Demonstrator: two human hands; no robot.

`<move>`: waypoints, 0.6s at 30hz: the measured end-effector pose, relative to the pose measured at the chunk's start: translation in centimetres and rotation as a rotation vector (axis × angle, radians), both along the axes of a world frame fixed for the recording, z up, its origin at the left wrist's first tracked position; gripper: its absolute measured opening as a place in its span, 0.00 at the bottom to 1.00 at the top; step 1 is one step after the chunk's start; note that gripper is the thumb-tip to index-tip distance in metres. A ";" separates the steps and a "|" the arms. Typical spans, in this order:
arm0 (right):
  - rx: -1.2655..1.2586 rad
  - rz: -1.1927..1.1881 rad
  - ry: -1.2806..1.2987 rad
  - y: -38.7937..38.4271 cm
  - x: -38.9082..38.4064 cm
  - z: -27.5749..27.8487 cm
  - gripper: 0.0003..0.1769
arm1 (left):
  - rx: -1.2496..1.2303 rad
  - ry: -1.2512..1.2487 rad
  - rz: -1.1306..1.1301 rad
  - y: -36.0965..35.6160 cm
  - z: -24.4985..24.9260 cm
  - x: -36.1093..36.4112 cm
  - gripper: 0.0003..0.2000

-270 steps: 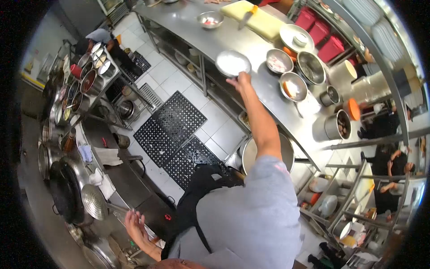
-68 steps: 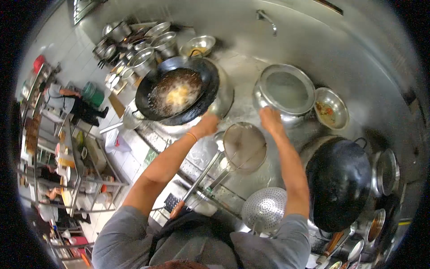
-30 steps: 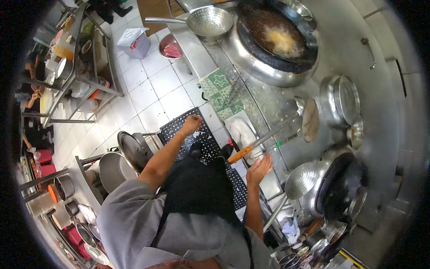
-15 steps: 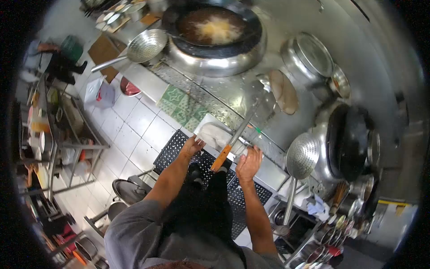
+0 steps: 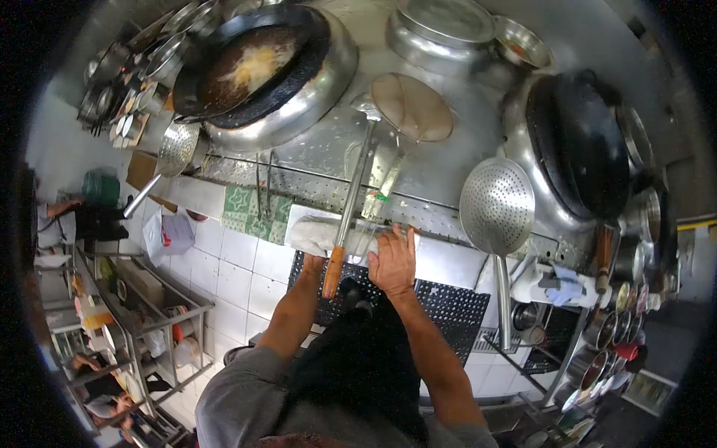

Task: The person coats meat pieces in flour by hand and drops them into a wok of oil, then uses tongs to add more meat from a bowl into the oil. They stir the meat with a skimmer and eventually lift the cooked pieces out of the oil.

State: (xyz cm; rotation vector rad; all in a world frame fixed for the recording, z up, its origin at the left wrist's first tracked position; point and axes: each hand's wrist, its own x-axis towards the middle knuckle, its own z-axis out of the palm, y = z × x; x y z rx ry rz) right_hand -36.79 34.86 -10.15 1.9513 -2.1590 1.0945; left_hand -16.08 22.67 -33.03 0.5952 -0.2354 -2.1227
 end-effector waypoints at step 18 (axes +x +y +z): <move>0.032 0.040 -0.038 0.1 -0.3 0.6 0.20 | -0.145 -0.383 -0.008 1.5 -1.1 0.8 0.16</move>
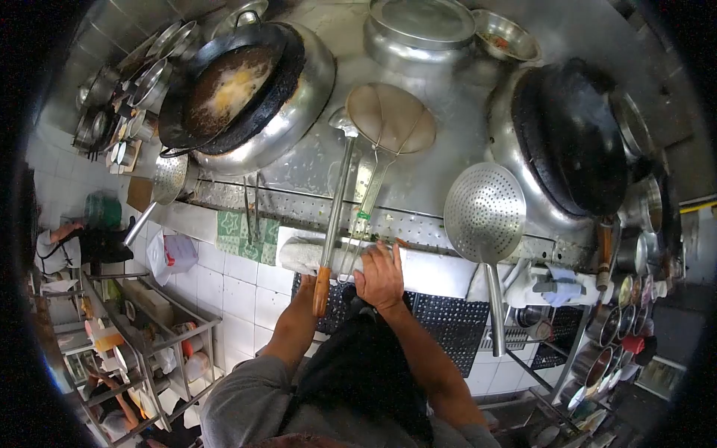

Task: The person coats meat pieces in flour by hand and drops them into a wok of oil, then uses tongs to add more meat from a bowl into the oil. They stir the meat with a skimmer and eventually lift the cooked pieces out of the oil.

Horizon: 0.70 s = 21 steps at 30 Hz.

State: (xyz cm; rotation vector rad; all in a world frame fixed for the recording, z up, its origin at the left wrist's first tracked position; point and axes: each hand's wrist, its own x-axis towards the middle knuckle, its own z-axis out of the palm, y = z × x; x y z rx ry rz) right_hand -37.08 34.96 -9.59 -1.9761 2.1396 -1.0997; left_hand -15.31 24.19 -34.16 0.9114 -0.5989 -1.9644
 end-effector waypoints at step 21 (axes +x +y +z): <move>-0.057 -0.029 0.003 -0.1 0.2 0.4 0.20 | -0.123 -0.234 -0.092 1.3 -0.8 1.0 0.17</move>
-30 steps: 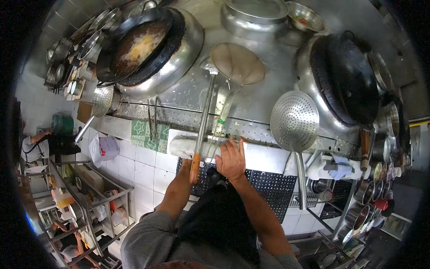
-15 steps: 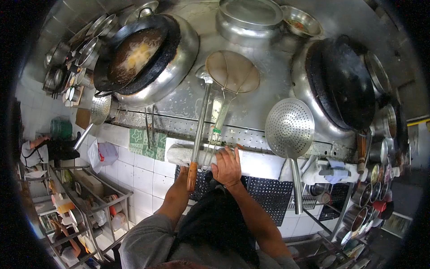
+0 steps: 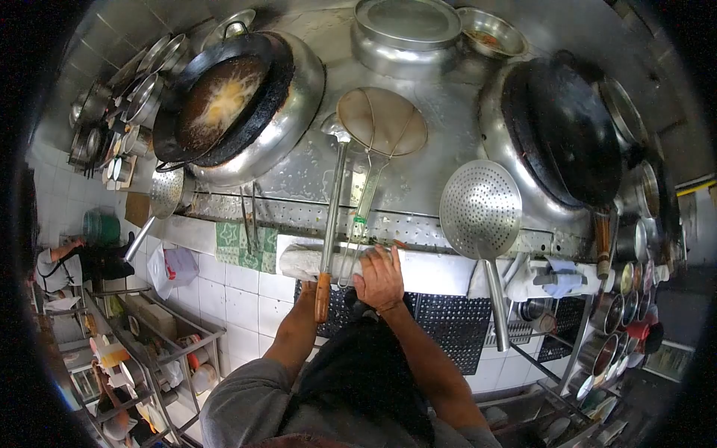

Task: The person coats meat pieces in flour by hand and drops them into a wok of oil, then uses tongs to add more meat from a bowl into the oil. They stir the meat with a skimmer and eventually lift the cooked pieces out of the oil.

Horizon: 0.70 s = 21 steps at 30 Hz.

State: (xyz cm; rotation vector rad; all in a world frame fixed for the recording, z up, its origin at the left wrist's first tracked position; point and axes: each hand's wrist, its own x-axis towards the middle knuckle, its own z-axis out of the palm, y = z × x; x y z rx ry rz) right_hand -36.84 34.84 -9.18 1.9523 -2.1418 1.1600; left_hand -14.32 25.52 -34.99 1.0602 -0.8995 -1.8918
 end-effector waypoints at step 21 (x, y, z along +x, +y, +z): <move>0.002 -0.012 0.046 -0.1 0.2 -0.2 0.20 | -0.338 -0.316 -0.103 -1.9 -1.6 -0.7 0.17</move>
